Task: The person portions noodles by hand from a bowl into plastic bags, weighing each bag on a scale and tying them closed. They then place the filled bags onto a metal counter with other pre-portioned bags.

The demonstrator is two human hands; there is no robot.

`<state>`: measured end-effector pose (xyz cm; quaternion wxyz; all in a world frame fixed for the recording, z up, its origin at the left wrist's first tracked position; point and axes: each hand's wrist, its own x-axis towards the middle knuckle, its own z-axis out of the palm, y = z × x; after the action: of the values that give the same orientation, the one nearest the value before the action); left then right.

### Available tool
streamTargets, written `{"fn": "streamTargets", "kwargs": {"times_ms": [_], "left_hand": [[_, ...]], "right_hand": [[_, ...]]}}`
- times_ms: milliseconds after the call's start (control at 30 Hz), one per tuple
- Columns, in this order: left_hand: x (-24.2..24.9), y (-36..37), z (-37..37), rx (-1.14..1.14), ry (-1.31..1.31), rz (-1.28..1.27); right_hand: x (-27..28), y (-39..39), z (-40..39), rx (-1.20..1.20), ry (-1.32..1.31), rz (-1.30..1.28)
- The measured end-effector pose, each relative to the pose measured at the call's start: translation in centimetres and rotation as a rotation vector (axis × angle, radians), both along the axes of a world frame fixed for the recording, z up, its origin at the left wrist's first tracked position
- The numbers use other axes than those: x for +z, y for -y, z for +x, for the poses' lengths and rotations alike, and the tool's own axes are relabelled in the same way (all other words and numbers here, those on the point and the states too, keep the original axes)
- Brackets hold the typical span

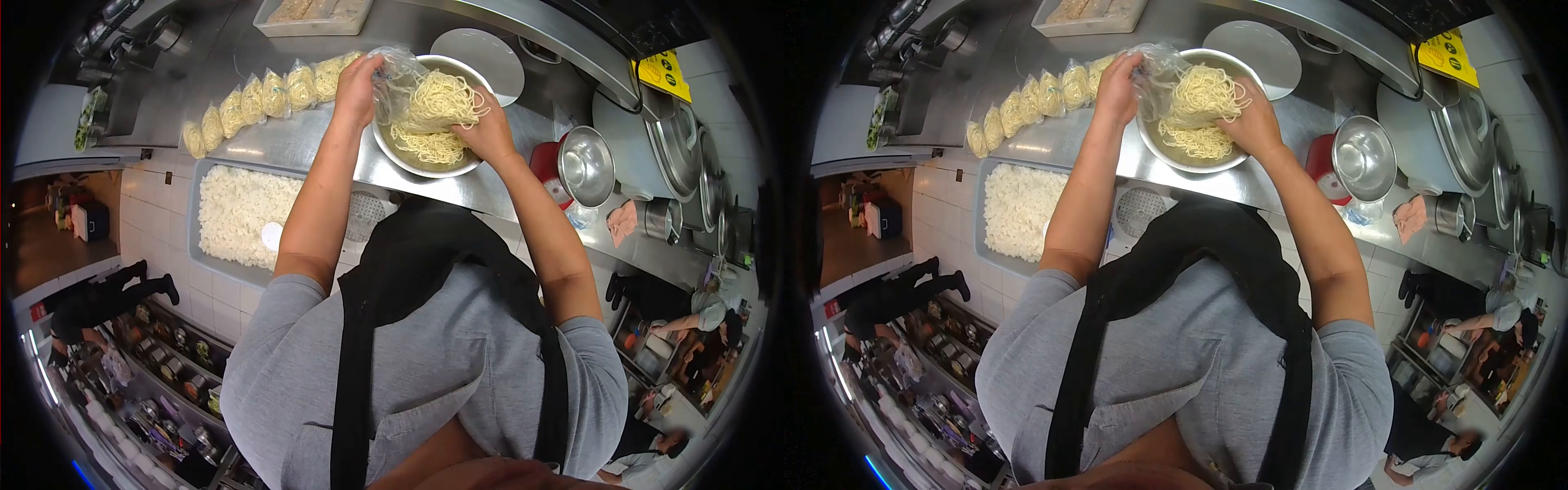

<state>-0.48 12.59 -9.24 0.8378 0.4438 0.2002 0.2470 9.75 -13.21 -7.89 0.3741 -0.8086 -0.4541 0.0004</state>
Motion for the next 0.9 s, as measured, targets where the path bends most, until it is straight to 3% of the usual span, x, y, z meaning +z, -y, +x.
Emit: {"fn": "streamTargets", "kwargs": {"times_ms": [233,300,367,400,433,467,500,567,633,700,800,900], "left_hand": [[-0.4,3.0,-1.0,0.073,-0.103,0.175],[-2.0,3.0,-0.8,0.082,-0.123,0.231],[-3.1,2.8,-0.6,0.191,-0.063,0.691],[-3.5,2.8,-0.6,0.192,-0.061,0.689],[-3.9,2.6,-0.6,0.261,-0.085,0.824],[-4.3,2.5,-0.5,0.330,-0.110,0.958],[-3.8,2.6,-0.7,0.330,-0.106,0.956],[-1.8,3.2,-1.9,0.184,-0.175,0.467],[-0.4,3.4,-2.4,0.197,-0.120,0.434],[0.9,3.4,-2.9,0.213,-0.066,0.407],[1.4,2.8,-3.5,0.298,0.036,0.486],[1.0,1.8,-4.1,0.345,0.072,0.291]], "right_hand": [[-0.3,-0.3,-1.5,-0.037,0.391,-0.023],[0.3,0.1,-1.7,0.029,0.301,-0.199],[1.4,0.7,-1.3,0.046,0.177,-0.230],[2.3,0.9,-1.1,0.060,0.054,-0.258],[3.2,0.8,-0.8,0.059,0.058,-0.259],[4.2,0.5,-0.4,0.064,-0.096,-0.307],[4.6,0.3,-0.2,0.070,-0.251,-0.354],[3.5,-0.2,0.2,0.094,-0.151,-0.322],[2.3,-0.9,0.2,0.118,-0.052,-0.289],[1.6,-1.9,-0.1,0.092,0.091,-0.458],[2.3,-2.5,0.2,0.055,-0.032,-0.485],[3.3,-2.4,-0.4,-0.046,-0.015,-0.415]]}}
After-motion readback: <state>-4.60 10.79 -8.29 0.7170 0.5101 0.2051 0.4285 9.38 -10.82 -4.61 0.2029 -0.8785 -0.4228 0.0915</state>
